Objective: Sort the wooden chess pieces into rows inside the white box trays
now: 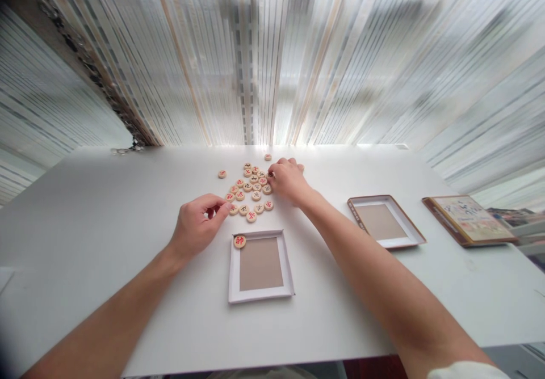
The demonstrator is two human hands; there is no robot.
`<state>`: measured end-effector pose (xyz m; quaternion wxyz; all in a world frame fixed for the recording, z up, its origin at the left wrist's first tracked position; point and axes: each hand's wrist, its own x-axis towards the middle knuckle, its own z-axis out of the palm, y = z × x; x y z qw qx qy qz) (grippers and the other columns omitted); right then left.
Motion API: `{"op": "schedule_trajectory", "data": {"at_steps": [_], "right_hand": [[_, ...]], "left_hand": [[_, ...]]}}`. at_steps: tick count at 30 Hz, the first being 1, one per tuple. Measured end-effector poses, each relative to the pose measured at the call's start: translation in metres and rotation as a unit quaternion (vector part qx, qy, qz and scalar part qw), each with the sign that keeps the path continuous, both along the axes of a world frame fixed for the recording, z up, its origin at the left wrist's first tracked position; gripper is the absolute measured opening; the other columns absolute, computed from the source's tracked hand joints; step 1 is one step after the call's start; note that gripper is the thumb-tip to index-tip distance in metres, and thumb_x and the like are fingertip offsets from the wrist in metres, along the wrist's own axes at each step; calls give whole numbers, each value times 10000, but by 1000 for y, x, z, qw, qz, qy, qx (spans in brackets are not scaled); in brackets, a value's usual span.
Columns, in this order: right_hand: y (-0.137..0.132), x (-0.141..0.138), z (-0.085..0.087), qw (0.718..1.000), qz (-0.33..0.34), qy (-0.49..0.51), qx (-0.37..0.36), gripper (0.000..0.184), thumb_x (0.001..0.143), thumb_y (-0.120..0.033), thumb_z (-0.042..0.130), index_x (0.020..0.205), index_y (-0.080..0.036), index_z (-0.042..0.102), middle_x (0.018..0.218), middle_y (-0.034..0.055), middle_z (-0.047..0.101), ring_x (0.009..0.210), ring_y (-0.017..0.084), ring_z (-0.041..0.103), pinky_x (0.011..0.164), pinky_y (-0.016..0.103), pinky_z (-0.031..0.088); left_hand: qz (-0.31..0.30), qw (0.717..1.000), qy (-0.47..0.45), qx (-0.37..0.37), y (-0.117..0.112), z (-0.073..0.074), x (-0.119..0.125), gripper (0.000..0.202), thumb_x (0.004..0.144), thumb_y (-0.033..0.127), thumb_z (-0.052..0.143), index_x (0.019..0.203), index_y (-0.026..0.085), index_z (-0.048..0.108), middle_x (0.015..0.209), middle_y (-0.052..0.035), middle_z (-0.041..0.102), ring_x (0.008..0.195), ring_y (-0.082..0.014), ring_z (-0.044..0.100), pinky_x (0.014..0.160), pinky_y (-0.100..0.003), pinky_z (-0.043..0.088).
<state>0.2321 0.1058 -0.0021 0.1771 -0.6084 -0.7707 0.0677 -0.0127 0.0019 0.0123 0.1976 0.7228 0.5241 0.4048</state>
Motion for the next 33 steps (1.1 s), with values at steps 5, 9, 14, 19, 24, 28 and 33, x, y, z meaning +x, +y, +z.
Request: {"op": "schedule_trajectory", "data": {"at_steps": [5, 9, 14, 19, 24, 28, 33], "right_hand": [[-30, 6, 16, 994, 60, 86, 23, 153, 1043, -171, 582, 1139, -170, 701, 1207, 172, 750, 1212, 343, 644, 1075, 574, 474], [-79, 6, 25, 970, 141, 196, -3, 179, 1066, -270, 574, 1222, -219, 646, 1098, 102, 780, 984, 247, 736, 874, 404, 593], [-131, -3, 26, 926, 197, 316, -61, 223, 1070, -337, 608, 1260, -225, 645, 1025, 65, 766, 879, 188, 739, 786, 323, 641], [-144, -12, 28, 829, 217, 486, -171, 210, 1048, -321, 664, 1225, -232, 732, 1111, 86, 763, 929, 202, 724, 782, 337, 624], [-146, -14, 27, 787, 194, 551, -201, 262, 1005, -325, 732, 1251, -244, 769, 1034, 67, 791, 860, 188, 738, 750, 332, 631], [-148, -13, 28, 771, 125, 588, -210, 295, 918, -318, 842, 1188, -225, 770, 839, 19, 762, 711, 157, 710, 672, 300, 623], [-149, -14, 32, 755, 90, 605, -236, 235, 867, -367, 897, 976, -190, 787, 854, 44, 783, 680, 163, 729, 625, 300, 634]], "left_hand": [[-7, 999, -26, -16, -1, 0, 1, 264, 938, 294, 619, 725, 204, 747, 740, -32, 739, 666, -175, 594, 695, -305, 470], [-19, 996, -70, -46, -7, 3, 4, 295, 958, 341, 634, 732, 197, 757, 749, -37, 746, 695, -181, 597, 681, -313, 448], [-90, 978, -145, -119, -20, 12, 11, 267, 970, 392, 670, 849, 190, 796, 827, -52, 780, 760, -189, 669, 705, -305, 520], [-153, 946, -206, -200, -29, 17, 18, 267, 946, 422, 706, 924, 171, 797, 830, -79, 794, 713, -197, 715, 649, -312, 590], [-168, 898, -289, -286, -32, 20, 21, 247, 861, 406, 840, 926, 167, 832, 807, -78, 813, 657, -175, 709, 621, -299, 595], [-146, 888, -319, -297, -33, 21, 22, 203, 816, 349, 892, 907, 172, 851, 786, -62, 807, 651, -157, 692, 608, -278, 582], [-152, 891, -311, -294, -34, 21, 23, 149, 833, 328, 875, 877, 187, 851, 759, -58, 799, 713, -203, 753, 661, -312, 633]]}}
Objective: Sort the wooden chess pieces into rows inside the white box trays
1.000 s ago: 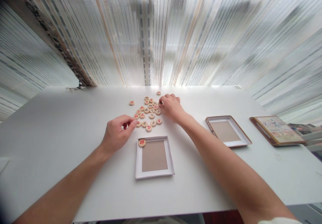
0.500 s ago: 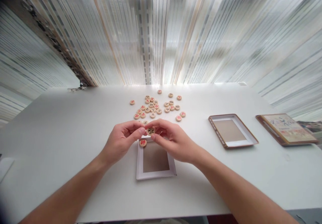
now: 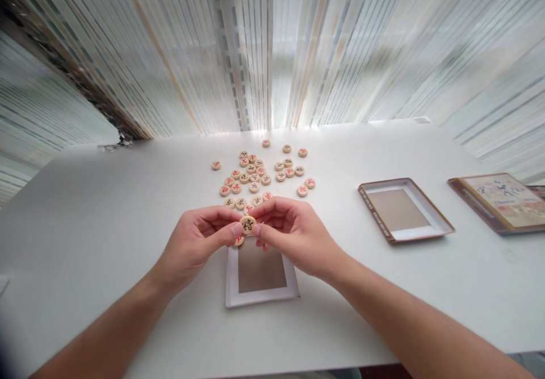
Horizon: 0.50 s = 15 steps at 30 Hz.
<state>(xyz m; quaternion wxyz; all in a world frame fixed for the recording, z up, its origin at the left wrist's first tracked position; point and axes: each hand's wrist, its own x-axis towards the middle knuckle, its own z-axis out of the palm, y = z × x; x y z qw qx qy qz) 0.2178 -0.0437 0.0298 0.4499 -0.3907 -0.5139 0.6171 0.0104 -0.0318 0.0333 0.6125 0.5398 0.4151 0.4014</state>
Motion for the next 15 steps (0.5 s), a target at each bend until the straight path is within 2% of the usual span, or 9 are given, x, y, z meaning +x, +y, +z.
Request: {"op": "schedule_trajectory", "data": {"at_steps": [5, 10, 15], "right_hand": [[-3, -1, 1, 1000, -2, 4, -8, 253, 881, -402, 892, 928, -181, 778, 749, 23, 766, 642, 175, 749, 644, 330, 666], [-4, -3, 0, 1000, -19, 14, 2, 219, 873, -361, 907, 893, -179, 787, 763, 34, 780, 717, 181, 773, 717, 325, 676], [-4, -4, 0, 999, -23, 42, -6, 266, 774, -329, 990, 852, -174, 789, 743, 27, 775, 709, 163, 748, 713, 290, 654]], "left_hand": [[-5, 999, 7, 39, -2, -3, -1, 62, 890, 245, 831, 912, 189, 847, 816, -54, 820, 772, -197, 779, 713, -294, 640], [-8, 996, 24, 81, -5, -5, 0, 88, 929, 237, 817, 983, 177, 851, 862, -73, 846, 789, -208, 798, 743, -308, 646], [-11, 995, 7, 100, -7, -4, 4, 82, 905, 223, 864, 958, 164, 847, 861, -69, 851, 798, -197, 808, 729, -271, 627]]}}
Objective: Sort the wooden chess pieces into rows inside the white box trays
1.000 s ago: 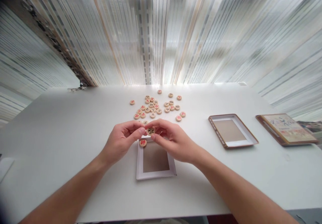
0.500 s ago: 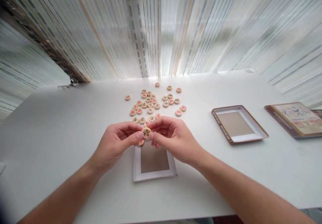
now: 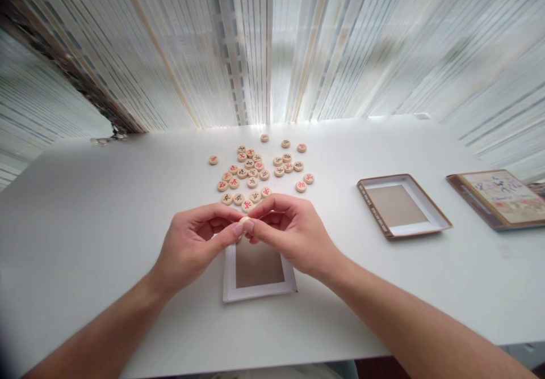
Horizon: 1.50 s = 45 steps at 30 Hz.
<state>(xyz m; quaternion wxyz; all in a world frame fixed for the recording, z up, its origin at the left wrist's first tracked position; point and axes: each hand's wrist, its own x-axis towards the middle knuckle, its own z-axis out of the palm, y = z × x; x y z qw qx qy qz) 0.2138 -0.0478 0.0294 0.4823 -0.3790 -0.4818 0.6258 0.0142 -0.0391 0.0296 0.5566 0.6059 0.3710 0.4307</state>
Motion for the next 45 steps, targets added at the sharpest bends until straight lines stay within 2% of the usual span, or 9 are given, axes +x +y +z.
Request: {"op": "schedule_trajectory", "data": {"at_steps": [6, 11, 15, 26, 36, 41, 45], "right_hand": [[0, 0, 0, 999, 8, 24, -19, 259, 737, -283, 1016, 815, -170, 795, 722, 15, 776, 667, 133, 731, 669, 232, 629], [0, 0, -3, 998, 20, 46, -45, 217, 800, -296, 975, 823, -180, 793, 733, 12, 782, 665, 139, 751, 665, 240, 642], [2, 1, -5, 995, 22, 63, -75, 174, 853, -311, 935, 891, -183, 824, 795, 19, 801, 682, 130, 771, 681, 226, 646], [3, 2, 0, 983, 25, 94, -155, 194, 823, -274, 958, 977, -189, 877, 879, 52, 851, 817, 147, 833, 751, 165, 667], [3, 4, 0, 985, 36, 93, -144, 271, 824, -268, 963, 1080, -221, 885, 890, 47, 857, 786, 105, 804, 718, 127, 641], [2, 5, -2, 990, 33, 72, -120, 333, 746, -246, 1008, 1051, -212, 879, 887, 38, 843, 747, 121, 786, 719, 191, 658], [1, 6, -4, 994, 28, 48, -93, 331, 730, -244, 1014, 1017, -197, 855, 909, 54, 838, 807, 167, 797, 803, 281, 673]], "left_hand": [[-3, 1000, -19, -9, -1, 0, 2, 56, 881, 191, 886, 915, 170, 846, 822, -42, 835, 783, -181, 802, 734, -251, 623], [-11, 999, -25, -25, 0, -1, 0, 66, 955, 206, 801, 950, 180, 862, 784, -29, 806, 775, -153, 782, 722, -221, 630], [-3, 998, -35, -48, 1, 2, 0, 77, 935, 176, 800, 969, 182, 869, 739, -9, 774, 687, -104, 724, 647, -163, 608], [14, 994, -68, -79, 2, 4, 0, 132, 879, 148, 851, 1003, 184, 880, 717, -18, 788, 647, -99, 710, 645, -170, 622], [1, 991, -101, -82, 3, 4, 0, 256, 819, 96, 913, 1041, 222, 898, 766, -13, 826, 708, -97, 764, 703, -144, 642], [3, 994, -87, -67, 2, 2, -1, 231, 840, 132, 913, 1050, 228, 894, 858, -26, 855, 761, -114, 786, 734, -166, 664], [5, 996, -66, -52, 1, 0, -2, 334, 768, 87, 955, 1061, 233, 893, 903, -27, 865, 810, -140, 799, 779, -195, 674]]}}
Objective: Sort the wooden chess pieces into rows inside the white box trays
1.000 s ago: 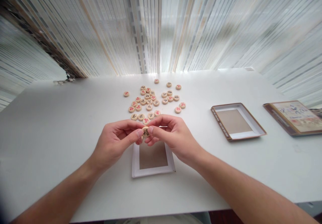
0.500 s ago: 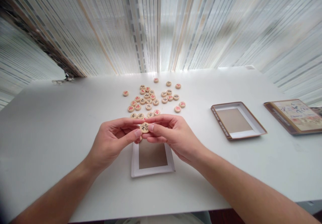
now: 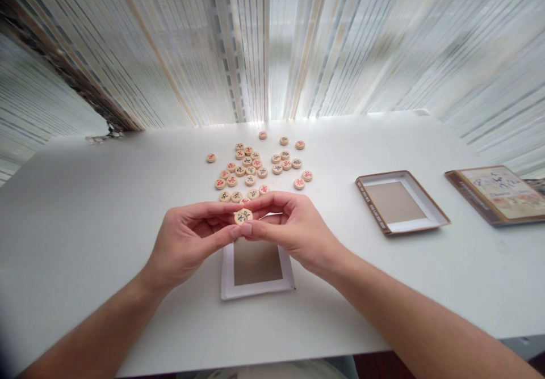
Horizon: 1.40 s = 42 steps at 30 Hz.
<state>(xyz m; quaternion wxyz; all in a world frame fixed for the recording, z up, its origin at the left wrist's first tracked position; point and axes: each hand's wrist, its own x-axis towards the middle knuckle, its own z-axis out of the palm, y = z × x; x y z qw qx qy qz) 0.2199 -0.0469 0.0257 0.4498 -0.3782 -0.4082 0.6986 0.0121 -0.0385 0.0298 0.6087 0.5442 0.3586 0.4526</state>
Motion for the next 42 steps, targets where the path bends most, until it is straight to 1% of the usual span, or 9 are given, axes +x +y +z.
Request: {"op": "schedule_trajectory", "data": {"at_steps": [2, 5, 11, 14, 16, 22, 31, 37, 42], "right_hand": [[0, 0, -1, 1000, 2, -2, 8, 334, 719, -235, 1017, 999, -192, 841, 876, 47, 826, 780, 169, 784, 799, 302, 670], [0, -1, -1, 1000, 1, -8, 2, 347, 683, -223, 1031, 962, -187, 827, 828, 39, 806, 729, 161, 750, 688, 267, 642], [1, -3, -1, 1000, 6, -11, -19, 338, 647, -221, 1042, 875, -177, 797, 761, 26, 777, 671, 139, 686, 553, 212, 568], [0, -4, -2, 1000, 12, -17, -18, 314, 658, -251, 1040, 822, -167, 785, 755, 34, 782, 636, 131, 665, 529, 212, 546], [-1, -4, -2, 1000, 15, -19, -9, 294, 690, -285, 1027, 808, -164, 787, 739, 31, 777, 600, 120, 643, 526, 220, 539], [0, -2, -1, 1000, 23, -4, 12, 273, 846, -392, 932, 784, -166, 791, 631, -1, 703, 580, 110, 621, 561, 223, 534], [1, -2, 5, 999, 40, 24, -18, 244, 815, -375, 950, 820, -170, 818, 653, 0, 706, 573, 108, 636, 546, 211, 560], [-1, 0, 1, 998, 62, 32, -5, 209, 813, -297, 954, 906, -171, 814, 714, 9, 741, 596, 117, 661, 551, 219, 565], [-2, -1, -5, 997, 68, 34, -4, 248, 772, -243, 982, 886, -179, 771, 763, 8, 759, 606, 116, 678, 586, 231, 569]], "left_hand": [[1, 1000, 7, 10, -1, 0, 0, 380, 739, 63, 966, 1072, 231, 892, 895, -27, 862, 807, -154, 803, 787, -218, 677], [4, 998, 38, 47, -3, -2, 0, 350, 784, 76, 936, 1096, 229, 887, 885, -32, 854, 790, -160, 795, 772, -238, 670], [25, 967, 133, 218, -3, -6, 0, 317, 876, 90, 855, 1159, 233, 874, 940, -59, 837, 780, -155, 740, 726, -262, 622], [21, 951, 147, 270, -4, -6, 0, 311, 878, 71, 846, 1140, 236, 878, 919, -57, 831, 779, -155, 742, 702, -256, 603], [18, 950, 151, 274, -4, -5, 0, 306, 878, 72, 848, 1141, 225, 877, 893, -57, 827, 766, -158, 740, 696, -260, 601], [15, 966, 130, 222, -3, -4, -1, 270, 881, 122, 866, 1134, 216, 876, 921, -65, 839, 760, -170, 731, 720, -285, 622], [35, 983, 80, 161, -1, -5, -1, 293, 819, 177, 938, 1105, 213, 885, 941, -70, 858, 789, -189, 775, 757, -296, 661], [37, 977, 77, 197, 0, -9, -3, 303, 818, 233, 949, 1114, 233, 888, 903, -65, 854, 749, -183, 758, 722, -289, 650], [32, 964, 99, 246, 0, -11, -4, 315, 834, 171, 927, 1135, 252, 886, 887, -54, 852, 758, -177, 761, 721, -271, 630]]}}
